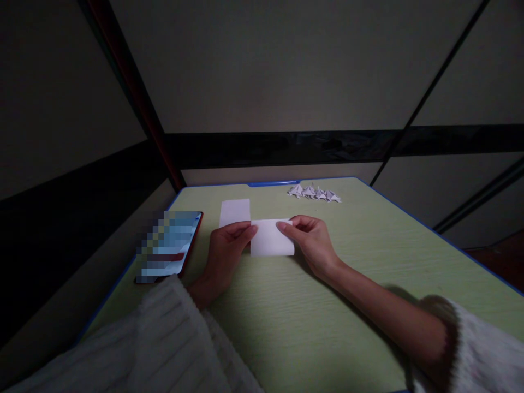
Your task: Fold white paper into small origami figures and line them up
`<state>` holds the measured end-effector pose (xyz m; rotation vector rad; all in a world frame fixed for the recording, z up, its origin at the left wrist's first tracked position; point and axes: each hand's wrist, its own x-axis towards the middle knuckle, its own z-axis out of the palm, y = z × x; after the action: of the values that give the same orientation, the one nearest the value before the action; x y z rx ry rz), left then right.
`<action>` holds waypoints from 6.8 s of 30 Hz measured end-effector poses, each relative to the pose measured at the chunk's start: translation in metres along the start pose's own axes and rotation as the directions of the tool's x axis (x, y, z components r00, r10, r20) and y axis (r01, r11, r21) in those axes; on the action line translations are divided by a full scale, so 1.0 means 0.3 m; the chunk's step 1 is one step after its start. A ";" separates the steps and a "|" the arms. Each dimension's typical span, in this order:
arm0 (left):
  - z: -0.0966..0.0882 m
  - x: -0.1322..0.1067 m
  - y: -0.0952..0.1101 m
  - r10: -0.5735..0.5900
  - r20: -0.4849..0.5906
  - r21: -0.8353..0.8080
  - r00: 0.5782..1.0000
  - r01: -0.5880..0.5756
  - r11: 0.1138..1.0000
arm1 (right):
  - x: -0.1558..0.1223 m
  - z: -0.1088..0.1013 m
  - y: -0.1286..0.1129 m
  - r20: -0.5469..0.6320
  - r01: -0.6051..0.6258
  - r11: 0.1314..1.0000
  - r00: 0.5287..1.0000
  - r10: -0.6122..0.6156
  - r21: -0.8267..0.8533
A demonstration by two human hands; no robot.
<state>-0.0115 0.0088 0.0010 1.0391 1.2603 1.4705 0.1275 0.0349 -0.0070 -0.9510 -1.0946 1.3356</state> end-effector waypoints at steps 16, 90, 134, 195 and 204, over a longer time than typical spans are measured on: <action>0.004 -0.006 0.013 0.027 0.016 0.020 0.999 -0.028 0.999 | 0.002 0.001 -0.004 0.002 0.022 1.000 1.000 -0.022 -0.013; -0.004 -0.001 -0.023 0.021 0.195 0.324 0.981 -0.085 0.942 | 0.018 -0.012 0.009 0.168 0.331 0.922 0.939 -0.301 -0.201; -0.010 -0.007 0.021 0.102 0.043 0.384 0.994 -0.110 0.917 | 0.015 -0.007 0.001 0.067 0.015 0.998 0.998 -0.020 0.064; -0.021 0.007 -0.027 -0.240 0.550 0.388 0.800 0.009 0.922 | 0.001 -0.019 0.007 0.470 0.037 0.951 0.875 0.118 -0.307; -0.021 0.014 -0.046 -0.173 0.515 0.351 0.840 -0.022 0.936 | -0.006 -0.031 0.001 0.626 0.142 0.915 0.767 0.140 -0.379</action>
<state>-0.0171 0.0125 -0.0134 1.4920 1.1378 0.8065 0.1365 0.0339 -0.0096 -0.7831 -1.9714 1.5106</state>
